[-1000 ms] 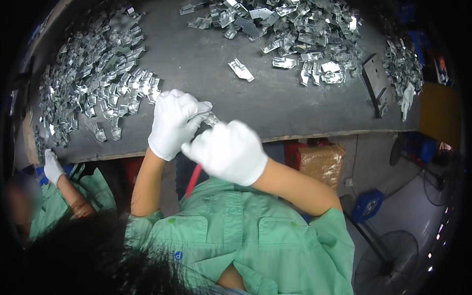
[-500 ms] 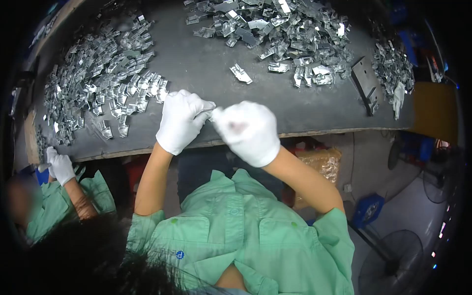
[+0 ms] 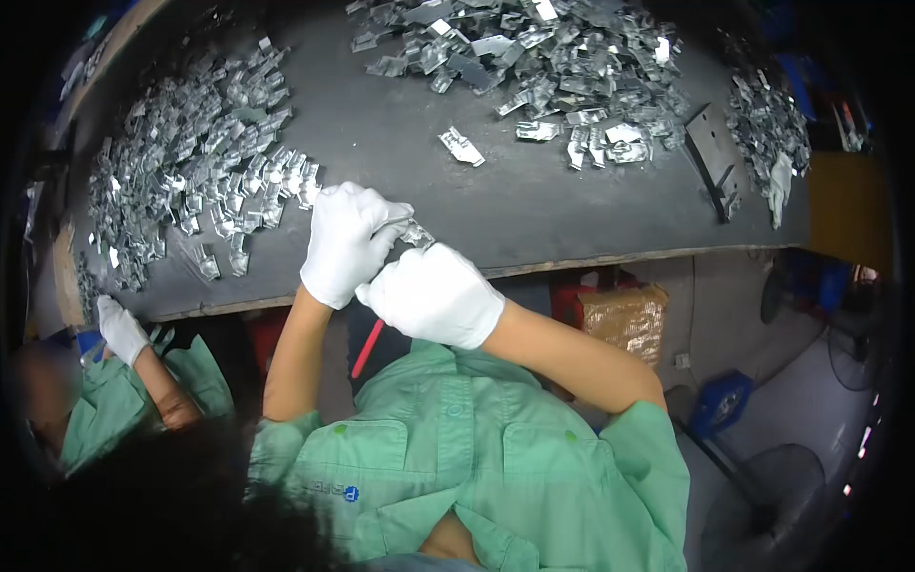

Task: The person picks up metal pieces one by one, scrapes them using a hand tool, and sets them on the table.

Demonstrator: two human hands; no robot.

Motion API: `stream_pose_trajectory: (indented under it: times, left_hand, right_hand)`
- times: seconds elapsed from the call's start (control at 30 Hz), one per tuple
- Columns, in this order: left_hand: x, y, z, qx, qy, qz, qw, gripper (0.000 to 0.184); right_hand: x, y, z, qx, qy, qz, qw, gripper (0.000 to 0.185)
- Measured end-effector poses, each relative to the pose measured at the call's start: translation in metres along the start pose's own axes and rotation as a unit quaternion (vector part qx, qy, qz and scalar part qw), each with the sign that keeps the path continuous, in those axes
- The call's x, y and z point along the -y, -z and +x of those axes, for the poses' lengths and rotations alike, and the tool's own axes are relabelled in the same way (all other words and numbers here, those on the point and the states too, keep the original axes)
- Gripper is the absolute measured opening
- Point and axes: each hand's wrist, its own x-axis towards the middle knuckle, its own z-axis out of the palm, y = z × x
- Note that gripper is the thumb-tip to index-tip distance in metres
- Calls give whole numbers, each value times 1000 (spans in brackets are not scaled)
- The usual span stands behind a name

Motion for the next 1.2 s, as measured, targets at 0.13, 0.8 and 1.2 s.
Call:
stream_pose_trajectory:
  times: [0.13,0.8,1.2]
  left_hand:
    - [-2,17,-6,-93,20,24,995,11]
    - [-34,10,23,6,48,50,998,20]
    - [-14,11,-1,14,56,31,998,18]
  right_hand:
    - [-48,7,-21,-130,-96,153,975,9]
    - [-85,-7,-65,-350,-525,500,594,33]
    - [-38,15,-41,-215,-459,487,711,31]
